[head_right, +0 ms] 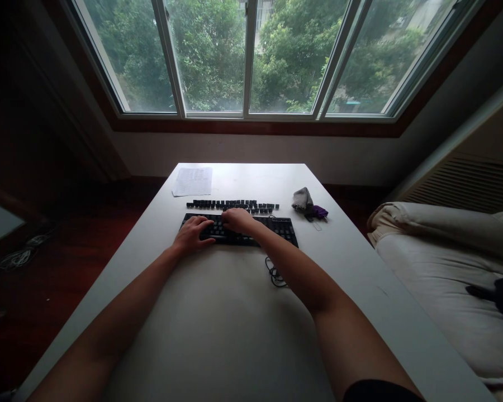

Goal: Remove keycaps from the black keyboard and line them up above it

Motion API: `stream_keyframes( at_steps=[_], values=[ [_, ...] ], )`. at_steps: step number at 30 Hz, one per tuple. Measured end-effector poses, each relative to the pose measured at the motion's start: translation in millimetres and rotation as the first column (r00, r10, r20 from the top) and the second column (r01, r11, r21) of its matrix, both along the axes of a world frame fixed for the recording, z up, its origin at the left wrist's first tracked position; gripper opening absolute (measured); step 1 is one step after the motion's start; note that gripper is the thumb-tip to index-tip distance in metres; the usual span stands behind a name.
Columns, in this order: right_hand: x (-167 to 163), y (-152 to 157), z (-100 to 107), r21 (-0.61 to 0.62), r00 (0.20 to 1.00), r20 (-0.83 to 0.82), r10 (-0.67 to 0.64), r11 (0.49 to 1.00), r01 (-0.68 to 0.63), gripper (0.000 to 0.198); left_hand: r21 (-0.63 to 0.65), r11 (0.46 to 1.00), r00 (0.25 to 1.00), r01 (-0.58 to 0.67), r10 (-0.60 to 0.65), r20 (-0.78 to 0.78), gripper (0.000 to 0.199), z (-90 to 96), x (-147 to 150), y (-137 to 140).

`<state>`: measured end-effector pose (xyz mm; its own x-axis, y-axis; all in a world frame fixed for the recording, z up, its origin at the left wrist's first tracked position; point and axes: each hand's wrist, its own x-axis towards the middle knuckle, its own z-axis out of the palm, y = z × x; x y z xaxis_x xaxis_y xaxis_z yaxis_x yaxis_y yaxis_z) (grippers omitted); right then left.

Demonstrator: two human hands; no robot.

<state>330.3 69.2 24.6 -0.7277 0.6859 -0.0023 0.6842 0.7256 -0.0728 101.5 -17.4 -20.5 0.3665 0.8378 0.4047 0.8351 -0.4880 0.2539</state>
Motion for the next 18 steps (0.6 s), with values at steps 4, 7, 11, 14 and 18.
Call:
stream_keyframes(
  at_steps=[4, 7, 11, 14, 18],
  values=[
    [-2, 3, -4, 0.003, 1.0, -0.017, 0.008, 1.0, -0.008, 0.018, -0.004, 1.0, 1.0, -0.002, 0.002, -0.002, 0.062, -0.9, -1, 0],
    [0, 7, -6, -0.032, 0.999, -0.054, 0.011, 0.999, -0.012, 0.018, -0.004, 1.0, 1.0, -0.001, 0.001, -0.013, 0.063, -1.6, -1, 1],
    [3, 10, -7, -0.112, 0.986, -0.168, -0.014, 0.994, -0.005, 0.013, 0.0, 1.0, 1.0, -0.007, 0.007, -0.025, 0.064, -2.0, -1, 1],
    [-1, 10, -7, -0.125, 0.927, -0.357, -0.115, 0.989, 0.075, 0.017, -0.002, 1.0, 1.0, -0.006, 0.006, -0.023, 0.063, -1.7, -1, 1],
    [-17, 9, -5, -0.335, 0.701, -0.667, -0.253, 0.942, 0.02, 0.034, -0.008, 1.0, 1.0, -0.002, 0.002, -0.011, 0.063, -1.0, -2, 1]
  ],
)
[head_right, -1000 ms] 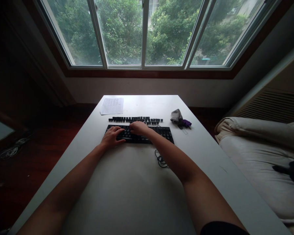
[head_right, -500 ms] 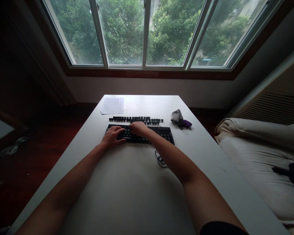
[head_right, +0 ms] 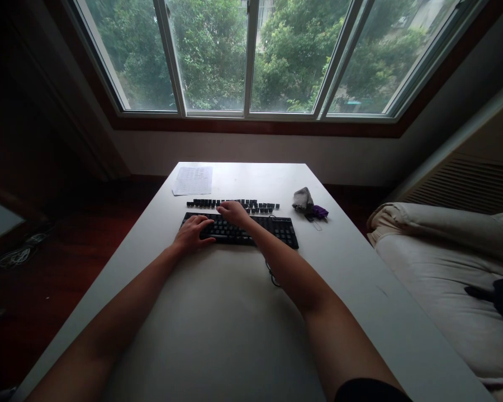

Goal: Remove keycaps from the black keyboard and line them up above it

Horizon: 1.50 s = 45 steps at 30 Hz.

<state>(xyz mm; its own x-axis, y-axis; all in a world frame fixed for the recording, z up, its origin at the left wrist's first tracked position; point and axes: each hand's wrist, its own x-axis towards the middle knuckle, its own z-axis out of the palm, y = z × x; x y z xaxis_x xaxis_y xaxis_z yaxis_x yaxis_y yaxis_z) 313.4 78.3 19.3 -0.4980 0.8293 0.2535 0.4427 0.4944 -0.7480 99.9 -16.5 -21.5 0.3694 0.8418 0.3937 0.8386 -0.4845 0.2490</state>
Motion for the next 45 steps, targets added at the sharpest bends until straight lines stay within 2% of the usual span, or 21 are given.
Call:
stream_keyframes(
  at_steps=[3, 6, 9, 14, 17, 21, 24, 26, 31, 35, 40, 45],
  values=[
    [-13, -4, 4, -0.251, 0.941, -0.337, 0.035, 0.96, -0.126, 0.036, -0.006, 1.0, 1.0, 0.005, -0.005, 0.0, 0.063, 0.2, 0, 0],
    [-24, -9, 5, -0.354, 0.852, -0.522, 0.039, 0.899, -0.257, 0.036, -0.005, 1.0, 1.0, 0.004, -0.004, -0.003, 0.062, 0.6, 0, 0],
    [-31, -13, -2, -0.369, 0.832, -0.554, 0.042, 0.883, -0.29, 0.035, -0.008, 1.0, 1.0, 0.0, 0.0, -0.007, 0.061, 1.0, 1, 0],
    [-36, -13, -21, -0.444, 0.886, -0.464, -0.025, 0.871, -0.208, 0.032, -0.002, 1.0, 1.0, -0.002, 0.002, -0.009, 0.062, 0.7, 0, 1],
    [-33, -7, -23, -0.407, 0.891, -0.449, -0.069, 0.904, -0.135, 0.034, -0.002, 1.0, 1.0, -0.009, 0.009, -0.003, 0.062, 0.2, 0, 1],
    [-19, 11, -17, -0.296, 0.904, -0.383, -0.189, 0.952, 0.074, 0.035, 0.0, 1.0, 1.0, 0.001, -0.001, 0.01, 0.062, -0.1, -1, 0],
    [-6, 27, -16, -0.188, 0.915, -0.307, -0.261, 0.959, 0.21, 0.039, -0.006, 1.0, 1.0, -0.004, 0.004, 0.019, 0.062, -0.1, -1, 0],
    [2, 36, -18, -0.107, 0.937, -0.228, -0.264, 0.964, 0.245, 0.041, -0.012, 1.0, 1.0, -0.003, 0.003, 0.019, 0.062, 0.0, 0, 0],
    [17, 48, -27, -0.02, 0.965, -0.063, -0.253, 0.967, 0.253, 0.035, -0.005, 1.0, 1.0, -0.001, 0.001, 0.008, 0.063, 1.1, 0, -1],
    [27, 49, -35, 0.005, 0.961, -0.03, -0.276, 0.961, 0.277, 0.033, 0.021, 1.0, 1.0, 0.006, -0.006, -0.014, 0.06, 2.4, 4, -3],
    [43, 43, -42, 0.03, 0.971, 0.045, -0.236, 0.972, 0.234, 0.032, 0.038, 0.999, 0.999, 0.026, -0.025, -0.036, 0.055, 2.3, 20, -7],
    [60, 40, -41, 0.038, 0.972, 0.059, -0.228, 0.973, 0.226, 0.031, 0.039, 0.995, 0.993, 0.095, -0.093, -0.067, 0.056, 3.0, 38, -10]
  ],
)
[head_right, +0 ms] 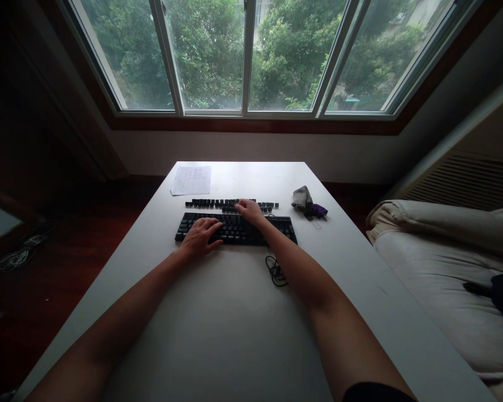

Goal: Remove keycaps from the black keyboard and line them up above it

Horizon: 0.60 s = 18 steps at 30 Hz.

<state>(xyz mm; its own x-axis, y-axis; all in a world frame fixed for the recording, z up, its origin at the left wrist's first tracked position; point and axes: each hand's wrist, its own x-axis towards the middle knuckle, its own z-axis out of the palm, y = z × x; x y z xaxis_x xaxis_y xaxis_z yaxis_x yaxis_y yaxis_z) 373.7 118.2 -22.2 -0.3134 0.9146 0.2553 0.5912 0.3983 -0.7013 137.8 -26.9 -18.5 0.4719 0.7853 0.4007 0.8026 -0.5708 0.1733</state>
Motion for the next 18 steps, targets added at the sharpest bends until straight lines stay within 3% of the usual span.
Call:
stream_keyframes(
  at_steps=[4, 10, 18],
  values=[
    [13, 0, 1, -0.008, 1.0, -0.011, -0.017, 1.0, 0.017, 0.033, -0.016, 0.997, 0.995, 0.082, -0.083, -0.054, 0.061, -1.2, 13, -3],
    [21, -3, 1, -0.019, 1.0, -0.011, -0.024, 1.0, 0.024, 0.034, -0.011, 0.998, 0.994, 0.069, -0.07, -0.081, 0.061, -3.0, 20, -5],
    [-2, -4, 10, 0.046, 0.99, 0.142, -0.016, 0.999, 0.009, 0.025, -0.011, 0.998, 0.996, 0.069, -0.07, -0.061, 0.059, -2.6, 17, -4]
  ],
)
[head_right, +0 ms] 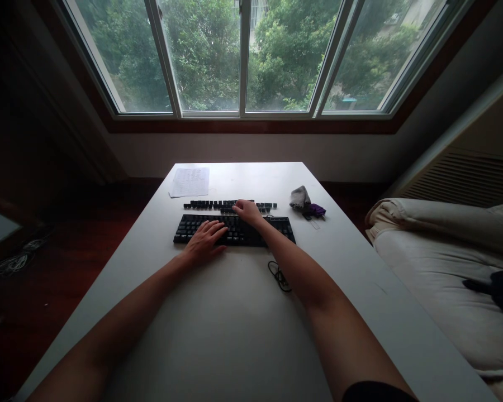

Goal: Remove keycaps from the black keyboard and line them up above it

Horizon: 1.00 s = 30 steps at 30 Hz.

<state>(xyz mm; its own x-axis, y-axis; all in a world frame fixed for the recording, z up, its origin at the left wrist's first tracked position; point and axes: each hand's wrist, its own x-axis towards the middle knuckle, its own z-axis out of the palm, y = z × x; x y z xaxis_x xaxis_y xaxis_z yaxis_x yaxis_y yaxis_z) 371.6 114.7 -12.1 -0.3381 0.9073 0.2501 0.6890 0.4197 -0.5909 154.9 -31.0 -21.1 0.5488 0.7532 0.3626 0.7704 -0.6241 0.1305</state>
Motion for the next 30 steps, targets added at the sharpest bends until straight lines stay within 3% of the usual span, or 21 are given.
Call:
stream_keyframes(
  at_steps=[8, 12, 17, 30],
  values=[
    [-36, -3, 9, 0.152, 0.938, 0.345, 0.031, 0.984, -0.089, 0.017, 0.016, 0.999, 0.999, 0.03, -0.03, 0.042, 0.045, -1.8, -11, 6],
    [-52, 1, 11, 0.147, 0.894, 0.444, 0.066, 0.978, -0.146, 0.02, 0.021, 0.999, 0.999, 0.031, -0.031, 0.026, 0.042, -1.2, -15, 6],
    [-65, 7, 15, 0.096, 0.863, 0.499, 0.081, 0.984, -0.147, 0.018, 0.01, 1.0, 0.999, 0.018, -0.018, 0.027, 0.047, 0.2, -14, 3],
    [-73, 8, 13, 0.1, 0.863, 0.505, 0.01, 0.993, -0.07, 0.026, 0.033, 0.999, 1.0, 0.012, -0.012, 0.024, 0.045, -0.1, -15, 5]
  ],
)
